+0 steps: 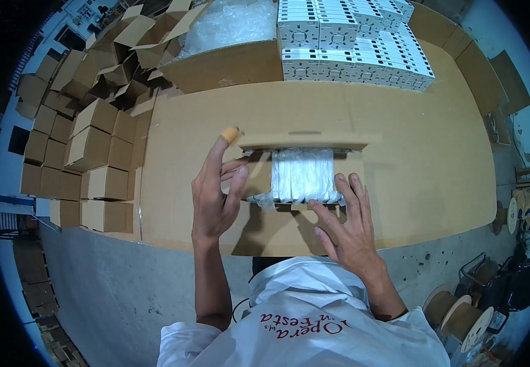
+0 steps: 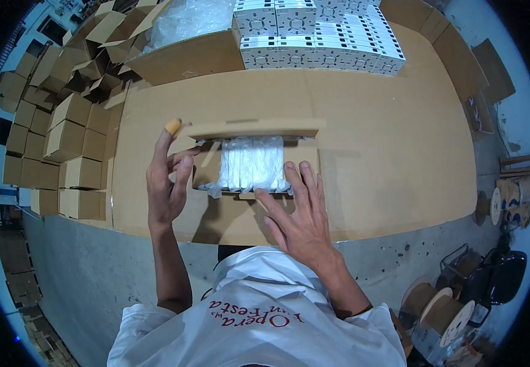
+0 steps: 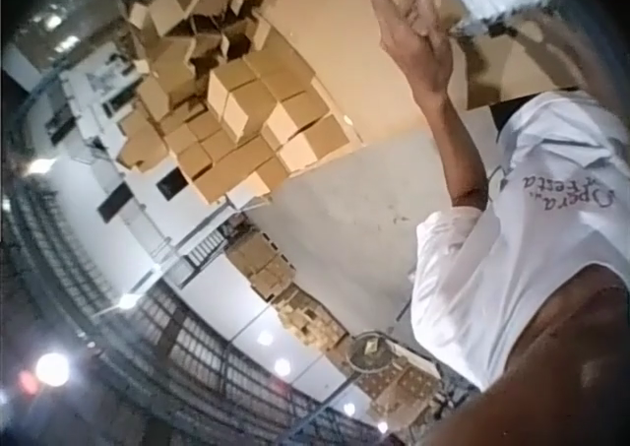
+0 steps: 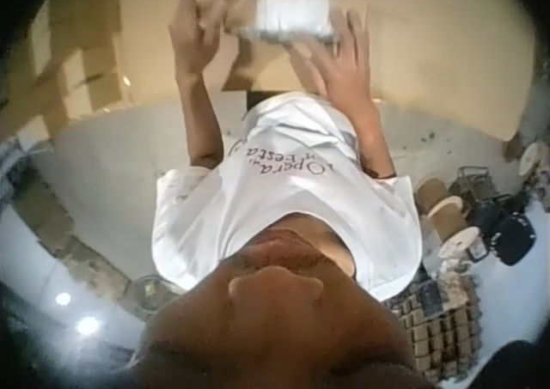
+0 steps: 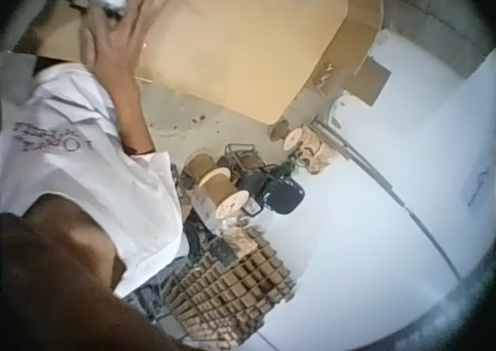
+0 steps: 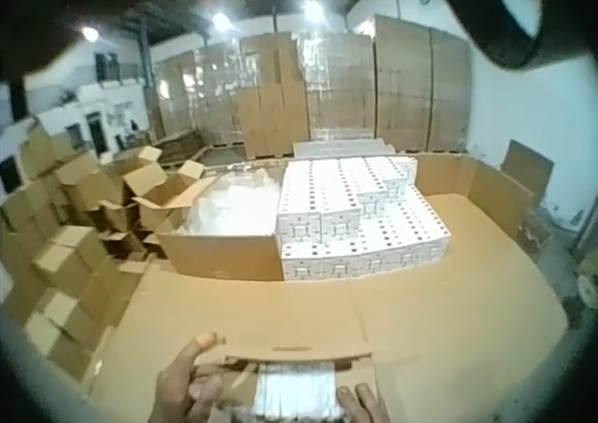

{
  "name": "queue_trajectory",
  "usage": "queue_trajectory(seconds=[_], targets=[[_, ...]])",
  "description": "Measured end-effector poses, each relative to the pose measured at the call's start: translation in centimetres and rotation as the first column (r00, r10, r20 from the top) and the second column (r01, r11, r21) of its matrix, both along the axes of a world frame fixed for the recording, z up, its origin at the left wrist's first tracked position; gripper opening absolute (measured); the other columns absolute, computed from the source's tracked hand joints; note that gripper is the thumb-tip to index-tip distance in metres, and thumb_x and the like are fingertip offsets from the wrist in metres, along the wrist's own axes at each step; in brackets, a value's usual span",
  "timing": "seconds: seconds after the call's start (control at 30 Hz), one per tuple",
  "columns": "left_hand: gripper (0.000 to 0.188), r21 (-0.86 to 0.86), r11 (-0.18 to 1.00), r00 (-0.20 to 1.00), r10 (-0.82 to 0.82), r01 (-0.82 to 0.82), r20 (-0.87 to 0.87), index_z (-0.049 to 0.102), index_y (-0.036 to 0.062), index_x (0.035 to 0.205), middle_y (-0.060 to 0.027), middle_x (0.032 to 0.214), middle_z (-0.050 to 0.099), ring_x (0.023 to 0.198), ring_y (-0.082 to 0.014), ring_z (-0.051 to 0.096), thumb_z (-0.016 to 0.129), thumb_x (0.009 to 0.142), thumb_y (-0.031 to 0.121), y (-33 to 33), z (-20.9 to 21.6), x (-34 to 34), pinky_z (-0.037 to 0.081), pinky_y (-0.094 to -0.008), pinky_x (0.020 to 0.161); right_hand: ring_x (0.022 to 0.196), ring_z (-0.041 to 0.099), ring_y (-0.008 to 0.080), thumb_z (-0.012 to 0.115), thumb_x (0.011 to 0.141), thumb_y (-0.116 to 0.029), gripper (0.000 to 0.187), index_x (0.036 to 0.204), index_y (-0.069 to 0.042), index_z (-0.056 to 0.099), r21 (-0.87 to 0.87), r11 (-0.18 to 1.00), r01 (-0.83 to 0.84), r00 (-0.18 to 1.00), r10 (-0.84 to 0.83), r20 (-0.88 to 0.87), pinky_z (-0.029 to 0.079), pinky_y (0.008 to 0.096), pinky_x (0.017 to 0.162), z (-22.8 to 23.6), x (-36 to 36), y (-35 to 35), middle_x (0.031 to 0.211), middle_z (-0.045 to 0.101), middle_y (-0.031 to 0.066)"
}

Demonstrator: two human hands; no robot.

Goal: The recorder is packing small white boxes into larger cardboard boxes and preparing individual items for shipment.

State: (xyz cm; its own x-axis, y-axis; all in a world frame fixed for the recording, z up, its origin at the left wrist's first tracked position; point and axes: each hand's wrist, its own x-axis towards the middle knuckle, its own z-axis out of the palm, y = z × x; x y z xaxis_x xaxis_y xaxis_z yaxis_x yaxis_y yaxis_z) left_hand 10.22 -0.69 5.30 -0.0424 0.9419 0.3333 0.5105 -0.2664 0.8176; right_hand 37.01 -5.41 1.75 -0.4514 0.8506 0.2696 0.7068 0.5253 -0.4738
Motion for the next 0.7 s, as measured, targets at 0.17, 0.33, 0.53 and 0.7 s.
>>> queue_trajectory(seconds=[0.17, 0.33, 0.53, 0.7], targets=[[0.059, 0.135, 0.969, 0.976, -0.197, 0.208, -0.094, 0.057, 0.0052, 0.13, -0.0176, 0.133, 0.062, 0.118, -0.035, 0.063, 0.08, 0.076, 0.01, -1.0, -2.3, -2.2, 0.056, -0.0433, 0.094, 0.138, 0.032, 0.0479, 0.076, 0.079, -0.02, 0.056, 0.134, -0.022, 0.063, 0.047, 0.999, 0.001, 0.999, -0.003, 0.045, 0.028, 0.0601, 0.114, 0.0, 0.1, -0.1, 0.146, 0.037, 0.0248], [0.049, 0.209, 0.942, 0.965, -0.252, 0.262, -0.074, 0.067, 0.0079, 0.113, -0.0129, 0.131, 0.064, 0.125, -0.039, 0.058, 0.085, 0.067, 0.007, -1.0, -4.3, -2.1, 0.051, -0.0476, 0.099, 0.123, 0.042, 0.0425, 0.072, 0.082, -0.024, 0.064, 0.143, -0.033, 0.055, -0.021, 1.0, -0.002, 0.995, 0.004, 0.1, 0.029, 0.0636, 0.112, -0.6, 0.8, -0.2, 0.131, 0.044, 0.0225], [0.029, 0.22, 0.964, 0.988, -0.145, 0.151, -0.044, 0.07, 0.0067, 0.099, -0.0092, 0.123, 0.069, 0.131, -0.0432, 0.052, 0.081, 0.072, 0.004, -1.1, -6.1, -1.2, 0.046, -0.0516, 0.105, 0.122, 0.044, 0.0414, 0.073, 0.08, -0.024, 0.066, 0.143, -0.032, 0.055, -0.006, 1.0, 0.013, 0.984, -0.011, 0.18, 0.033, 0.0611, 0.109, -0.5, 1.0, -0.6, 0.128, 0.046, 0.0215], [0.022, 0.241, 0.958, 0.983, -0.126, 0.155, -0.134, 0.069, 0.0064, 0.093, -0.0094, 0.121, 0.069, 0.132, -0.0425, 0.051, 0.078, 0.073, 0.002, -0.8, -5.5, -0.9, 0.045, -0.0523, 0.107, 0.122, 0.048, 0.0404, 0.078, 0.073, -0.011, 0.065, 0.136, -0.018, 0.06, 0.134, 0.988, 0.074, 0.995, -0.065, -0.069, 0.04, 0.0546, 0.105, -2.6, 1.9, -1.5, 0.126, 0.052, 0.02]])
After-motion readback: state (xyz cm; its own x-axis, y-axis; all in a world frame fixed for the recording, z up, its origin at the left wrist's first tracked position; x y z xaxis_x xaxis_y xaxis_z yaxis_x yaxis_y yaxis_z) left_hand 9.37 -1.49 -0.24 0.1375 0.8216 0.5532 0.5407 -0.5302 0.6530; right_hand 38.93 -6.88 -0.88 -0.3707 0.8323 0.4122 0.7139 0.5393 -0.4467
